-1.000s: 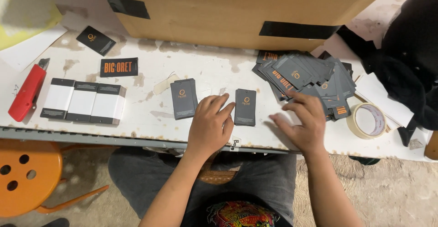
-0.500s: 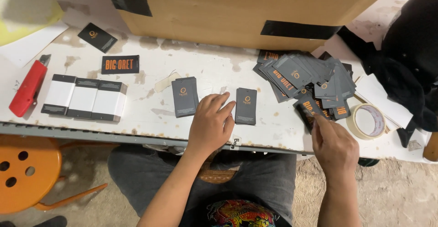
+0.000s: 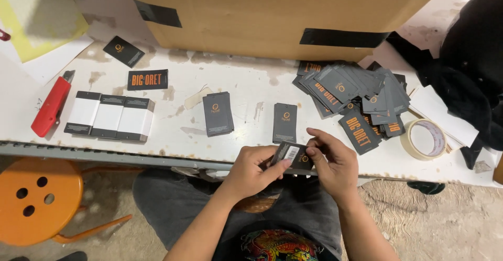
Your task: The person takes flat card pieces from a cardboard box, stacks them into small bundles, and uses a red utility knife to trim the edges of the stacks. The person works at a white table with various tools and packaging materials nearby.
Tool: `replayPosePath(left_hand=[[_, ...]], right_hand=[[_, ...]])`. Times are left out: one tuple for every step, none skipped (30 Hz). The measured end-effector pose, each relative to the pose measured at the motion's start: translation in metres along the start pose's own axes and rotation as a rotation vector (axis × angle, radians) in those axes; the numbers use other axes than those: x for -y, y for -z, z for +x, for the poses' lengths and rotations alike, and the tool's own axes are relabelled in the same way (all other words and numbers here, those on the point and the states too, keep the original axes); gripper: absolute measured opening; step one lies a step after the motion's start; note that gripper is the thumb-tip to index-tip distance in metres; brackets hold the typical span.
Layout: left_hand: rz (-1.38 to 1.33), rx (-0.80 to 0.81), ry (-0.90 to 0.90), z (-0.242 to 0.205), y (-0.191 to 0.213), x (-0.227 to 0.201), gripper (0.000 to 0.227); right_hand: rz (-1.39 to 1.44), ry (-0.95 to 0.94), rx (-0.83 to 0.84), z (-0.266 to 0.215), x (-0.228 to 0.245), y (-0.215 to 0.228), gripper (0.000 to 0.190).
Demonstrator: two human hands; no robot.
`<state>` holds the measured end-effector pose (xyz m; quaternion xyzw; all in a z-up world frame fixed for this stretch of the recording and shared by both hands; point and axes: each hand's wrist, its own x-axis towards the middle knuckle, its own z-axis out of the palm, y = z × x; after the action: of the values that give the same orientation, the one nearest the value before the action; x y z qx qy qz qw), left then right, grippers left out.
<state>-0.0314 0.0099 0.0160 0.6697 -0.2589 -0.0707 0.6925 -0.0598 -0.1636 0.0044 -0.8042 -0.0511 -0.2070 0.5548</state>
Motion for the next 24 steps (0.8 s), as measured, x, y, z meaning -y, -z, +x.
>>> replayPosePath(left_hand=[[0.0,-0.001,-0.002,-0.001,-0.001,-0.001,0.018],[-0.099,-0.045,0.049,-0.001,-0.002,-0.003,0.017],[-0.199,-0.089,0.101,-0.002,-0.003,-0.004,0.018],[-0.2,-0.09,0.099,-0.002,-0.002,-0.005,0.018],[-0.224,-0.11,0.115,-0.003,-0.002,-0.005,0.017],[-0.248,-0.13,0.13,-0.003,-0.001,-0.006,0.016],[-0.25,-0.129,0.132,-0.004,-0.002,-0.006,0.016],[-0.296,-0.11,0.152,-0.005,-0.002,-0.006,0.015],[-0.34,-0.09,0.171,-0.005,-0.003,-0.007,0.015],[-0.34,-0.088,0.172,-0.006,-0.004,-0.005,0.015],[-0.381,-0.084,0.18,-0.006,-0.005,-0.003,0.014],[-0.423,-0.08,0.188,-0.007,-0.007,-0.002,0.013],[-0.422,-0.079,0.189,-0.007,-0.008,-0.001,0.013],[-0.377,-0.071,0.191,-0.008,-0.008,-0.001,0.013],[-0.331,-0.063,0.192,-0.008,-0.009,-0.001,0.014],[-0.331,-0.063,0.191,-0.01,-0.01,0.001,0.014],[-0.06,0.047,0.231,-0.013,-0.011,0.002,0.022],[0.212,0.157,0.266,-0.015,-0.011,0.004,0.031],[0.209,0.156,0.269,-0.019,-0.018,0.009,0.031],[0.301,0.15,0.186,-0.023,-0.025,0.015,0.039],[0.396,0.141,0.101,-0.026,-0.031,0.02,0.048],[0.396,0.138,0.103,-0.025,-0.032,0.016,0.048],[0.252,0.146,0.227,-0.023,-0.033,0.012,0.03],[0.108,0.154,0.349,-0.021,-0.034,0.009,0.023]], right_hand=[[0.0,0.002,0.0,0.0,0.0,0.001,0.024],[0.103,-0.098,0.004,0.0,0.0,0.001,0.025],[0.205,-0.199,0.009,0.0,0.0,0.002,0.027],[0.203,-0.197,0.01,-0.003,-0.005,0.004,0.027],[0.293,-0.301,0.03,-0.007,-0.01,0.005,0.036],[0.383,-0.405,0.05,-0.011,-0.015,0.006,0.046],[0.382,-0.407,0.05,-0.011,-0.008,0.005,0.046],[0.426,-0.432,0.032,-0.011,-0.001,0.004,0.041],[0.472,-0.455,0.014,-0.01,0.006,0.003,0.036],[0.472,-0.456,0.012,-0.011,0.003,0.003,0.036],[0.507,-0.476,-0.012,-0.011,0.0,0.002,0.033],[0.541,-0.495,-0.036,-0.012,-0.003,0.002,0.031],[0.542,-0.496,-0.037,-0.013,-0.004,0.002,0.031],[0.503,-0.465,-0.035,-0.013,-0.006,0.001,0.03],[0.463,-0.432,-0.032,-0.014,-0.008,0.001,0.029],[0.463,-0.432,-0.032,-0.013,-0.003,0.002,0.029],[0.412,-0.41,0.01,-0.013,0.001,0.003,0.028],[0.361,-0.387,0.053,-0.013,0.005,0.004,0.027],[0.36,-0.391,0.054,-0.015,0.002,0.004,0.027],[0.349,-0.379,0.026,-0.016,-0.001,0.004,0.026],[0.34,-0.363,-0.001,-0.016,-0.004,0.003,0.025],[0.34,-0.364,0.002,-0.017,-0.004,0.001,0.025],[0.357,-0.407,-0.083,-0.016,-0.004,-0.001,0.023],[0.374,-0.45,-0.169,-0.016,-0.004,-0.003,0.022]])
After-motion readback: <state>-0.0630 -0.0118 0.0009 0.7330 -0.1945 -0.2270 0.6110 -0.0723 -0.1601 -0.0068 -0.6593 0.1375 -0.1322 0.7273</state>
